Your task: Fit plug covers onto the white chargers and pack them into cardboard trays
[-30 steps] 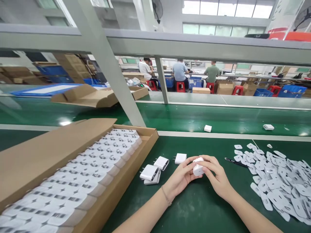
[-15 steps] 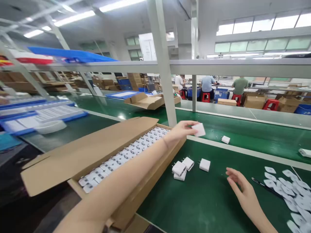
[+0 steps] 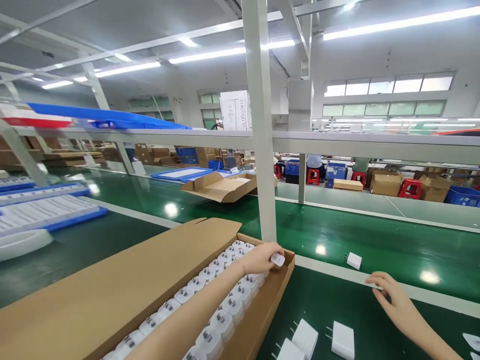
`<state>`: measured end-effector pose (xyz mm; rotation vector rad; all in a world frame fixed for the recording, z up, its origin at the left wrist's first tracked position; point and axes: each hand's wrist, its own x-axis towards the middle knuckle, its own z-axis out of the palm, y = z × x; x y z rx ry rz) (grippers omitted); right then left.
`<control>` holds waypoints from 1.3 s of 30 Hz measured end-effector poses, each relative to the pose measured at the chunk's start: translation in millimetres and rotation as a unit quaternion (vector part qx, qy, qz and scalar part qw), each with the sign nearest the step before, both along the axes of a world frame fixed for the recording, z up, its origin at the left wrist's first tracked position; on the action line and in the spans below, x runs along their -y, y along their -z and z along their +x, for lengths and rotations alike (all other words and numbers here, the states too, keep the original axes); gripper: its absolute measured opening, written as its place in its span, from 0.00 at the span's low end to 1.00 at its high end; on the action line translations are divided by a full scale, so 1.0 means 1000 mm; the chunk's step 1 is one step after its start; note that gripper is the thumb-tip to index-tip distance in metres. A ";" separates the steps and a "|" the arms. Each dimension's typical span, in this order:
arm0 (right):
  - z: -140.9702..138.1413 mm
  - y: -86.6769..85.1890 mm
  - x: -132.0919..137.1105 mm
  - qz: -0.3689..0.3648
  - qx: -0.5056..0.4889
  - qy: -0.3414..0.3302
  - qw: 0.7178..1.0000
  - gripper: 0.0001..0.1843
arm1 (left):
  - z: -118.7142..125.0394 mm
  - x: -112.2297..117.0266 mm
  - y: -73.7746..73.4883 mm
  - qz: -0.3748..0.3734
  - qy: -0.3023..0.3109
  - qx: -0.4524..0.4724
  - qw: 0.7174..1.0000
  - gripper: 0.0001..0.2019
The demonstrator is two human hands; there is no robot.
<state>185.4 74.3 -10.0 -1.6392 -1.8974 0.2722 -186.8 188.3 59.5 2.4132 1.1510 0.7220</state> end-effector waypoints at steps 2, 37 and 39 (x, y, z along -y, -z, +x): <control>0.001 -0.002 -0.039 -0.016 0.068 0.046 0.996 0.19 | -0.002 0.001 0.008 0.027 0.000 -0.026 0.999 0.07; 0.034 -0.103 0.175 -0.027 0.086 -0.160 0.983 0.26 | 0.198 0.210 -0.006 -0.488 0.242 0.138 0.827 0.15; 0.079 -0.086 0.179 -0.093 0.089 0.005 0.992 0.19 | 0.198 0.210 -0.007 -0.441 0.226 0.137 0.858 0.13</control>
